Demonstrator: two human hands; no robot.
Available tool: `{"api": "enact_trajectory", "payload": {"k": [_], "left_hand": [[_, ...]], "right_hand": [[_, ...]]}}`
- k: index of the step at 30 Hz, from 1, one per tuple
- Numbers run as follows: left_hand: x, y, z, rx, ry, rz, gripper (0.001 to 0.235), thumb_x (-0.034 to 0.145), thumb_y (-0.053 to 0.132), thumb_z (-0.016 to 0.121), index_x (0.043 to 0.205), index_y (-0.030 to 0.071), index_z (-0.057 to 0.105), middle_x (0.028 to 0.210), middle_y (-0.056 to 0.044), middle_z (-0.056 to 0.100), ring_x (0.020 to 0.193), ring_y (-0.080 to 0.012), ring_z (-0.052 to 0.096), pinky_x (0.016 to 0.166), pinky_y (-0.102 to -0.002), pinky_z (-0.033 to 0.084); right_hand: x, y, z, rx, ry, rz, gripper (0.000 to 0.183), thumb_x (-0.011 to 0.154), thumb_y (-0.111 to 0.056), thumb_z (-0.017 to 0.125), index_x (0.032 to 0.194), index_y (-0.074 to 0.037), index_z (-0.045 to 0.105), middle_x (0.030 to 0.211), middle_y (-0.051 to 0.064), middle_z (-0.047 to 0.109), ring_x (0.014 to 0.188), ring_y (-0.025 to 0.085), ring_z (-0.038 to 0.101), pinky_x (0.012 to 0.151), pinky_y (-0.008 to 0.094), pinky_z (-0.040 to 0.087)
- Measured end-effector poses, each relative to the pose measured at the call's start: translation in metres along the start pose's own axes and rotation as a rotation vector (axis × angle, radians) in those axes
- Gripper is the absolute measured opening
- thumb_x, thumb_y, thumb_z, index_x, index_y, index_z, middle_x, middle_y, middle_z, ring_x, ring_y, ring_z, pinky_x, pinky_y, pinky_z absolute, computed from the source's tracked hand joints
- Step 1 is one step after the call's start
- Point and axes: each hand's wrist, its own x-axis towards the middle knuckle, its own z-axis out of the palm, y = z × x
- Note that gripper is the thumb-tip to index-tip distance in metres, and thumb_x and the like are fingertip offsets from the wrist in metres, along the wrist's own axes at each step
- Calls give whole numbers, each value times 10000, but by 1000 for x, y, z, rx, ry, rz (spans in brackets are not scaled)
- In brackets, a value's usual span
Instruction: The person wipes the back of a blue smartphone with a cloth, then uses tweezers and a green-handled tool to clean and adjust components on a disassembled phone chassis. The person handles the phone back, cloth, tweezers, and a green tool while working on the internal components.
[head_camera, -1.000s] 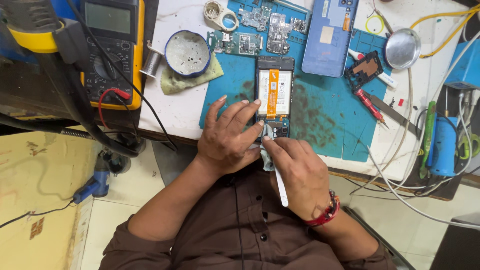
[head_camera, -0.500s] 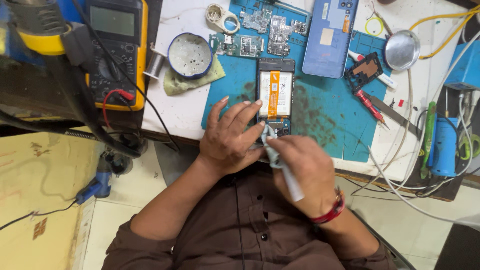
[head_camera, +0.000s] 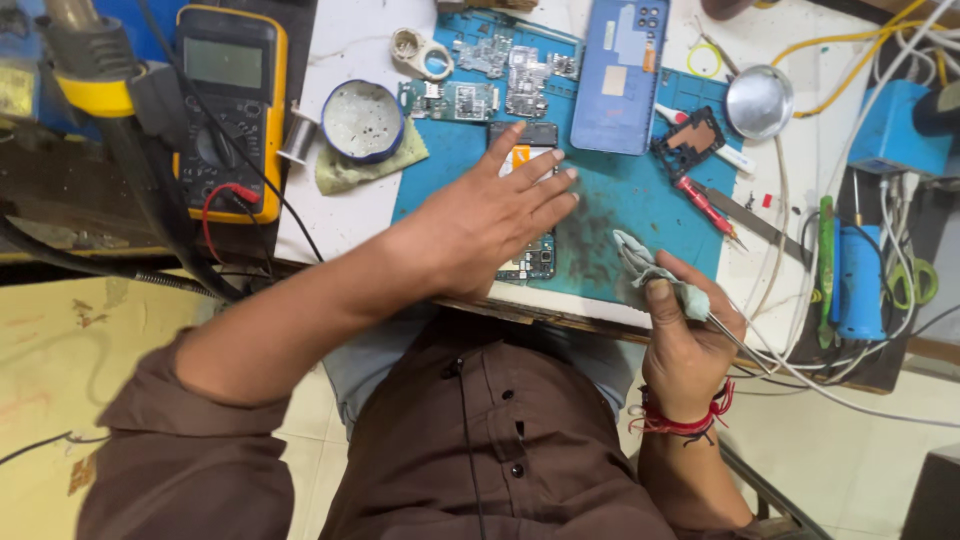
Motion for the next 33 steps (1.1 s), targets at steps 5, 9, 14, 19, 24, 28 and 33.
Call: {"api": "enact_trajectory", "payload": {"k": [5,9,14,19,24,28,33], "left_hand": [[12,-5,-19,5,-119,40,1005,576,326,679,1475,-17,390,1496,-212,428,1445,-345,320,1179,-602,54],[6,0,-16,-57,-2,-91,1001,621,468,709,1455,-18,442,1375,-235,533,1365,-364,436,1196,-600,40],[-3,24,9,-43,234,-337,972,804,646,729,1462,-29,491,1273,-203,619,1272,-348,528,1226,-640,-8],[-6,55,30,-86,369,-607,1022,835,719,742,1482,-31,489,1258,-167,639,1236,-342,545,1208,-693,-32],[-16,52,39,-167,423,-614,1008,831,675,769,1503,-9,459,1248,-141,633,1250,-336,546,1198,-692,-45],[-24,43,45,-230,501,-553,928,861,608,791,1513,39,457,1344,-110,623,1289,-300,546,1225,-673,-48],[-25,43,53,-268,513,-553,883,871,585,805,1504,56,489,1380,-78,619,1312,-288,551,1233,-670,-50]], "right_hand": [[6,8,-5,58,47,-6,279,1037,-162,737,1222,43,696,1115,75,730,1012,125,665,956,266,530],[10,12,-6,-5,35,10,265,1069,-222,679,1163,25,693,1074,44,719,972,103,634,911,261,519],[18,18,6,147,-41,76,292,1109,-306,613,1096,-15,638,982,1,654,887,71,575,812,245,480],[34,21,23,-25,-128,33,296,1105,-300,594,1113,-5,621,920,1,639,825,69,562,728,258,465],[47,19,33,-335,-182,-133,250,1111,-209,606,1047,30,639,812,68,648,711,142,590,661,307,467],[46,18,39,-368,-197,-165,232,1093,-166,620,1005,41,676,869,111,681,725,193,641,670,319,485],[44,22,38,-438,-207,-251,206,1090,-141,643,1010,45,681,939,144,698,763,226,656,696,337,485]]}}
